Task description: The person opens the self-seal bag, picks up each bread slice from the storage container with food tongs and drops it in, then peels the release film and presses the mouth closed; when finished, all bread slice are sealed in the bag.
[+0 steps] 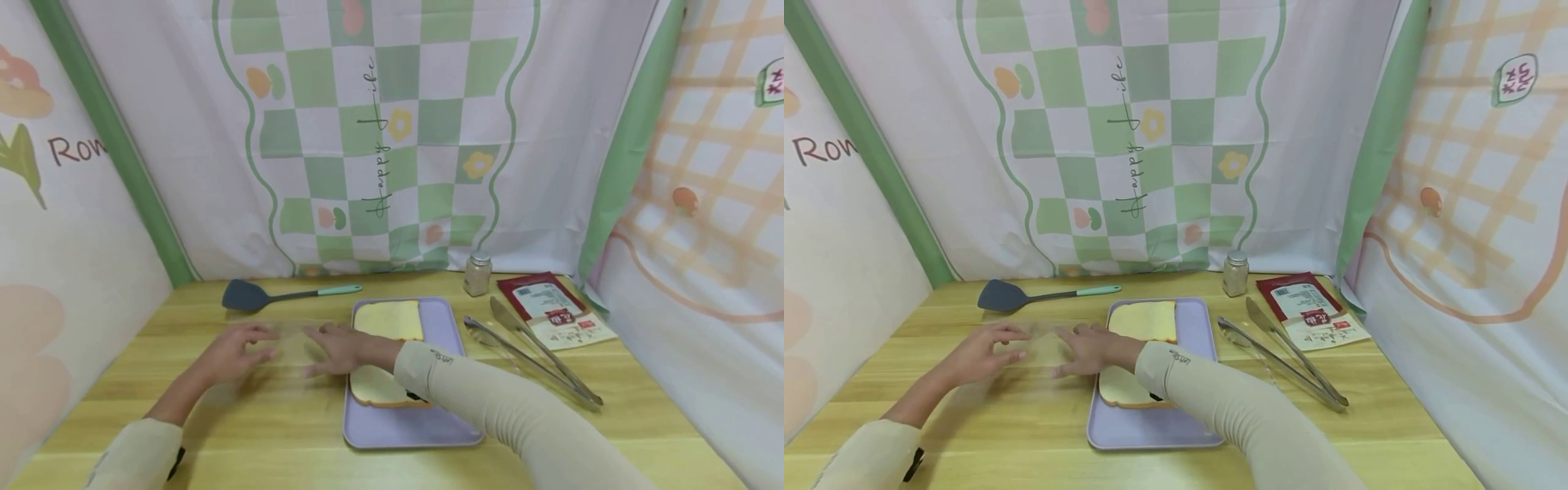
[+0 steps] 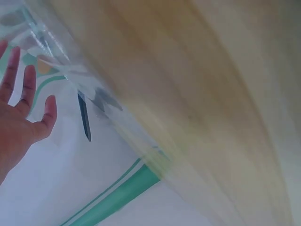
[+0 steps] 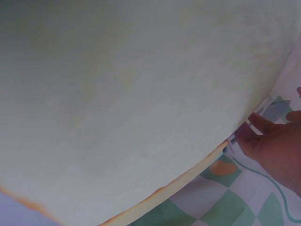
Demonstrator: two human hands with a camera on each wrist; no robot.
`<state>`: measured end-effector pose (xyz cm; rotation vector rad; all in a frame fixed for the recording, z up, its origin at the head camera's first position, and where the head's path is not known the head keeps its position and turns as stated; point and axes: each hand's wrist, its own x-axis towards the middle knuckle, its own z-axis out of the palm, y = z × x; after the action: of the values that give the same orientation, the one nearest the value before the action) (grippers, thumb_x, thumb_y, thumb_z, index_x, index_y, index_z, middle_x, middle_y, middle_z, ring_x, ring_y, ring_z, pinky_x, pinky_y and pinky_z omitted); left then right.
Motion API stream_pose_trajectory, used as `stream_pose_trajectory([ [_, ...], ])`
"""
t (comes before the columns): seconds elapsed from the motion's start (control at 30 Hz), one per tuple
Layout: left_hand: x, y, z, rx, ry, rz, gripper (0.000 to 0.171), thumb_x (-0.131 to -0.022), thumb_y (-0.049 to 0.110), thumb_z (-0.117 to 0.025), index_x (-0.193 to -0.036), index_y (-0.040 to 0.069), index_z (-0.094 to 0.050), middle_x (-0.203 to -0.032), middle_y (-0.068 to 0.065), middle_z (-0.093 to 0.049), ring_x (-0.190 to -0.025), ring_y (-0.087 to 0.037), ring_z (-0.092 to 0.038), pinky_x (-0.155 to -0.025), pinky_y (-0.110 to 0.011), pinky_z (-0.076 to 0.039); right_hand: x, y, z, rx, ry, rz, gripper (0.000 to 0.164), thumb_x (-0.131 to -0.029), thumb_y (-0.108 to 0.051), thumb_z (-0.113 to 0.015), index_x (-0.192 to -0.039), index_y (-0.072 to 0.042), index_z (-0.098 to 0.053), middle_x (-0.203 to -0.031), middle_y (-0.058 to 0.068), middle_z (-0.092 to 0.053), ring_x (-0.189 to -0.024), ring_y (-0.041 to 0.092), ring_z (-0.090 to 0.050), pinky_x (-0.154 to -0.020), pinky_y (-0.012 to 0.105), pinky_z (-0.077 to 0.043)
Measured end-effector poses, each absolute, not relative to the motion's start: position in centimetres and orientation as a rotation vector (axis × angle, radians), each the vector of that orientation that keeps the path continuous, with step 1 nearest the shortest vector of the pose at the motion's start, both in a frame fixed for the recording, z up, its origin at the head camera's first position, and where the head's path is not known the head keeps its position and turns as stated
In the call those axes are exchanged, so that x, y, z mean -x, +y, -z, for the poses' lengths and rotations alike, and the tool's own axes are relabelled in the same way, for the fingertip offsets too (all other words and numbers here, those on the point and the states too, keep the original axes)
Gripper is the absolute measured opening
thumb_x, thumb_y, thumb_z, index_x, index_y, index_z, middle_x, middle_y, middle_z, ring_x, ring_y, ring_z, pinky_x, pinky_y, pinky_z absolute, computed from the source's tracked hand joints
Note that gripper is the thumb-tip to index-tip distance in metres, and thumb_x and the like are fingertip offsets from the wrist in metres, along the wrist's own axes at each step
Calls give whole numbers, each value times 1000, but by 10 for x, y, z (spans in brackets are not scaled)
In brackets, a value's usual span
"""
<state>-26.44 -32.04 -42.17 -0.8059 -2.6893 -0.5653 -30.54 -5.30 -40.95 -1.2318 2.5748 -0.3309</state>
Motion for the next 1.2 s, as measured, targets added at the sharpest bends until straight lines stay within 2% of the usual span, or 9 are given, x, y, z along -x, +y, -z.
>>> stream_pose_trajectory([
  [0.27,269,-317,429,814,-2666,506,11,-84,13,-78,-96,13,-77,-105,-5,-71,-102,-33,-65,-91,-55,-50,306,-53,412,1225,2575,278,94,-92,-70,-48,-160,-18,-12,-155,17,-36,-141,37,-35,-114,50,-32],
  [0.47,267,-314,419,737,-2725,736,11,-85,12,-78,-96,10,-77,-104,-5,-72,-102,-31,-66,-89,-52,-53,307,-54,414,1229,2592,209,96,-90,-71,-50,-160,-17,-12,-157,15,-34,-143,37,-32,-116,49,-28],
  [0.73,269,-316,424,748,-2642,907,9,-84,8,-79,-92,7,-76,-98,-1,-74,-94,-15,-65,-79,-39,-56,301,-52,413,1237,2594,96,103,-86,-70,-59,-160,-19,-10,-161,18,-22,-147,39,-22,-120,49,-19],
  [0.93,270,-313,424,685,-2638,985,5,-83,6,-78,-88,7,-76,-96,-2,-74,-91,-10,-64,-80,-37,-55,299,-52,413,1205,2600,96,108,-81,-71,-65,-160,-21,-12,-163,18,-14,-146,47,-17,-119,52,-18],
  [1.2,269,-310,421,679,-2608,1074,10,-79,0,-80,-85,4,-74,-96,-8,-74,-87,-7,-64,-79,-36,-56,297,-49,408,1206,2549,149,101,-84,-62,-69,-160,-21,-16,-164,18,-10,-147,46,-11,-118,59,-12],
])
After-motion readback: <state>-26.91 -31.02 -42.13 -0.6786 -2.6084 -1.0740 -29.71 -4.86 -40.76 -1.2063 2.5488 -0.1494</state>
